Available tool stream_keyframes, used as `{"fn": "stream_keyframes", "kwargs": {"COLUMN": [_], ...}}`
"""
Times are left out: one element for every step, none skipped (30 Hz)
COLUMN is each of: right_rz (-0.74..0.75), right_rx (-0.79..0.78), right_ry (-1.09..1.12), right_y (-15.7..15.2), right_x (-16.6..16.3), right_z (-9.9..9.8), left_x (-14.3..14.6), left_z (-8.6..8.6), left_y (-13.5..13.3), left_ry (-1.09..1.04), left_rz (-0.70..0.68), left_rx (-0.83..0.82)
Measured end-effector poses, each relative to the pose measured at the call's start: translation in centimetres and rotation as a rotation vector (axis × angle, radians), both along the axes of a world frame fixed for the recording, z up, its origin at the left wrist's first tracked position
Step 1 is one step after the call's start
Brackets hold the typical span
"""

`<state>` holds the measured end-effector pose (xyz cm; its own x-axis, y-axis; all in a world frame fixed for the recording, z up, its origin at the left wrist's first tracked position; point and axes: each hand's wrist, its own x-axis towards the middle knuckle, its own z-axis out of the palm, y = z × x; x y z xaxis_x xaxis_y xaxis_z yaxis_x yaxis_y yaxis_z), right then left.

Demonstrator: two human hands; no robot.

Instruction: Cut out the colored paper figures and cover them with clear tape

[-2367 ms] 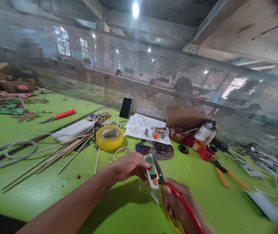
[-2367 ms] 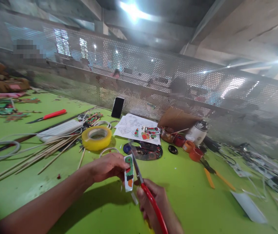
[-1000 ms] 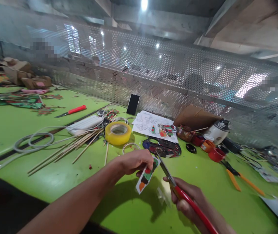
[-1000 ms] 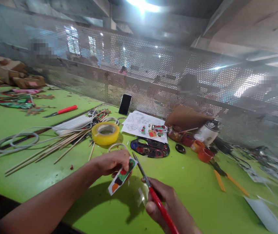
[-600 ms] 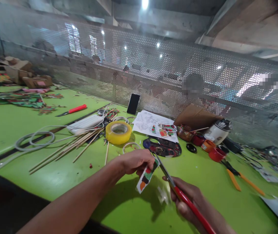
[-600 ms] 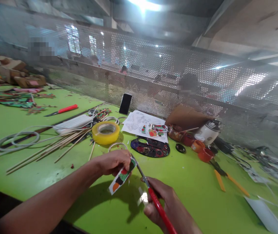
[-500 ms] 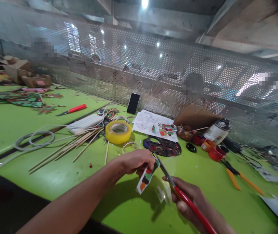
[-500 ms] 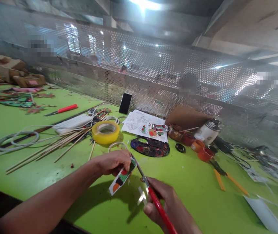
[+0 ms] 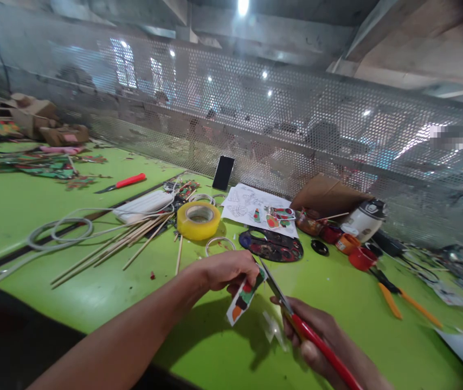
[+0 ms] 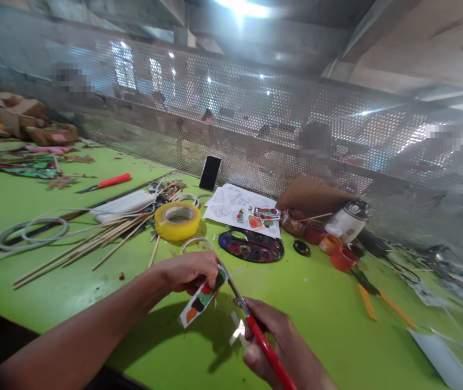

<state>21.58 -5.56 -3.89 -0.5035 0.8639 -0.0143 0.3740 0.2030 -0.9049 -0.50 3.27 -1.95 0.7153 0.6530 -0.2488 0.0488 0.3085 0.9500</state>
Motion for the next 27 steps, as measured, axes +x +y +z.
{"fn": "stream_keyframes", "kwargs": {"right_rz": [-0.001, 0.0, -0.001, -0.005, -0.012, -0.019, -0.023, -0.025, -0.025, -0.022, -0.017, -0.014, -0.015, -0.02, -0.029, -0.041, -0.048, -0.05, -0.05, -0.048, -0.043, -0.037, -0.031, -0.021, -0.004, 0.012, 0.03], "right_rx": [0.008, 0.02, 0.033, 0.04, 0.038, 0.029, 0.019, 0.01, 0.008, 0.015, 0.027, 0.038, 0.045, 0.048, 0.047, 0.041, 0.033, 0.024, 0.019, 0.021, 0.026, 0.033, 0.038, 0.04, 0.039, 0.032, 0.021], "right_ry": [0.011, 0.02, 0.024, 0.023, 0.017, 0.011, 0.007, 0.006, 0.009, 0.015, 0.023, 0.028, 0.028, 0.026, 0.02, 0.013, 0.006, 0.0, -0.007, -0.014, -0.021, -0.023, -0.023, -0.019, -0.007, 0.009, 0.023], "right_y": [0.02, 0.04, 0.04, 0.04, 0.03, 0.03, 0.02, 0.02, 0.02, 0.01, -0.01, -0.03, -0.07, -0.1, -0.13, -0.15, -0.16, -0.15, -0.13, -0.09, -0.04, 0.02, 0.09, 0.15, 0.22, 0.27, 0.31], "right_x": [-0.06, -0.12, -0.17, -0.19, -0.19, -0.17, -0.12, -0.07, -0.01, 0.04, 0.08, 0.11, 0.13, 0.14, 0.14, 0.13, 0.11, 0.08, 0.05, 0.03, 0.02, 0.04, 0.1, 0.18, 0.29, 0.41, 0.52], "right_z": [-0.12, -0.19, -0.21, -0.19, -0.13, -0.05, 0.03, 0.11, 0.18, 0.23, 0.25, 0.24, 0.22, 0.18, 0.14, 0.11, 0.09, 0.09, 0.1, 0.09, 0.07, 0.01, -0.08, -0.21, -0.34, -0.45, -0.5], "left_x": [0.0, 0.01, 0.03, 0.05, 0.06, 0.08, 0.08, 0.09, 0.08, 0.07, 0.06, 0.06, 0.05, 0.06, 0.07, 0.1, 0.13, 0.16, 0.19, 0.2, 0.21, 0.2, 0.17, 0.15, 0.11, 0.08, 0.05], "left_z": [-0.02, -0.03, -0.03, -0.03, -0.02, 0.0, 0.01, 0.02, 0.03, 0.03, 0.03, 0.02, 0.02, 0.01, 0.02, 0.02, 0.04, 0.06, 0.08, 0.11, 0.12, 0.13, 0.13, 0.12, 0.12, 0.11, 0.11], "left_y": [-0.01, -0.02, -0.02, -0.02, -0.02, -0.01, -0.01, 0.0, 0.02, 0.03, 0.04, 0.05, 0.06, 0.06, 0.05, 0.04, 0.01, -0.02, -0.05, -0.08, -0.09, -0.09, -0.08, -0.07, -0.05, -0.02, -0.01], "left_ry": [-0.001, -0.002, -0.003, -0.003, -0.001, 0.0, 0.002, 0.003, 0.001, -0.002, -0.006, -0.011, -0.015, -0.017, -0.018, -0.017, -0.016, -0.014, -0.012, -0.009, -0.007, -0.006, -0.003, 0.0, 0.004, 0.008, 0.011], "left_rz": [0.0, 0.0, 0.001, 0.003, 0.005, 0.006, 0.007, 0.009, 0.013, 0.017, 0.022, 0.029, 0.036, 0.043, 0.048, 0.051, 0.053, 0.054, 0.053, 0.052, 0.051, 0.05, 0.048, 0.045, 0.043, 0.04, 0.036], "left_rx": [0.004, 0.007, 0.011, 0.013, 0.016, 0.016, 0.016, 0.014, 0.01, 0.006, 0.001, -0.003, -0.008, -0.011, -0.015, -0.019, -0.024, -0.028, -0.032, -0.034, -0.036, -0.036, -0.035, -0.033, -0.031, -0.028, -0.024]}}
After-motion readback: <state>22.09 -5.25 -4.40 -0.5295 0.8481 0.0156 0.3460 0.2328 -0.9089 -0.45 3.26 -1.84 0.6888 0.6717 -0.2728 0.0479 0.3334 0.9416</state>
